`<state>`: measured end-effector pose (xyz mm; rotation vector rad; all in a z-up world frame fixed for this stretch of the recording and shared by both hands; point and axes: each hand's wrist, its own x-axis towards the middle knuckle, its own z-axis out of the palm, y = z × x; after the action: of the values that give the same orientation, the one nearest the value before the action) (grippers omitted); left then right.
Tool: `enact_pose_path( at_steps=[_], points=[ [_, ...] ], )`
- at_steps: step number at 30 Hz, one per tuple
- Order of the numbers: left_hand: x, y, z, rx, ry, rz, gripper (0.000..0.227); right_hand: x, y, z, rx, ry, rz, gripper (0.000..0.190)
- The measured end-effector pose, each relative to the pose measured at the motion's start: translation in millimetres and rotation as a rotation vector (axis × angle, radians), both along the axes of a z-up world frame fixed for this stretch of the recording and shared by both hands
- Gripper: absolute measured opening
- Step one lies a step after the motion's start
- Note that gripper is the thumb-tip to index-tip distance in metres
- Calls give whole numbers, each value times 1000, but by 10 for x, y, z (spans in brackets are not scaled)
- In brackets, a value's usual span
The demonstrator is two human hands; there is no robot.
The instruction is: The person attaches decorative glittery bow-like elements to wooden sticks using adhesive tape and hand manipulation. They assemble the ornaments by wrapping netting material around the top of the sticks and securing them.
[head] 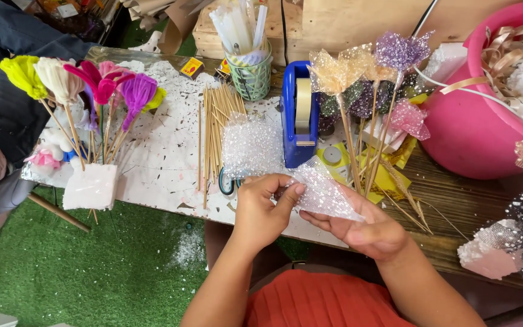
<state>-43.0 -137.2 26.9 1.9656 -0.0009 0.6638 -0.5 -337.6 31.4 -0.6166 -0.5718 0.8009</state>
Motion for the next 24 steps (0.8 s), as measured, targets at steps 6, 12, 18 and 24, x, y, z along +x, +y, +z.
enact_pose_path(
  at_steps=[6, 12, 18, 24],
  points=[
    [-32, -120, -11, -32, 59, 70, 7, -28, 143, -386, -319, 21, -396, 53],
    [-34, -322, 116, -53, -324, 240, 48, 94, 124, -984, -215, 334, -659, 36],
    [-27, -651, -159, -970, 283, -244, 78, 9, 124, -445, -121, 275, -691, 26],
    [-8, -669, -122, -1164, 126, -183, 95, -57, 236, -416, -202, 206, -774, 25]
  ],
)
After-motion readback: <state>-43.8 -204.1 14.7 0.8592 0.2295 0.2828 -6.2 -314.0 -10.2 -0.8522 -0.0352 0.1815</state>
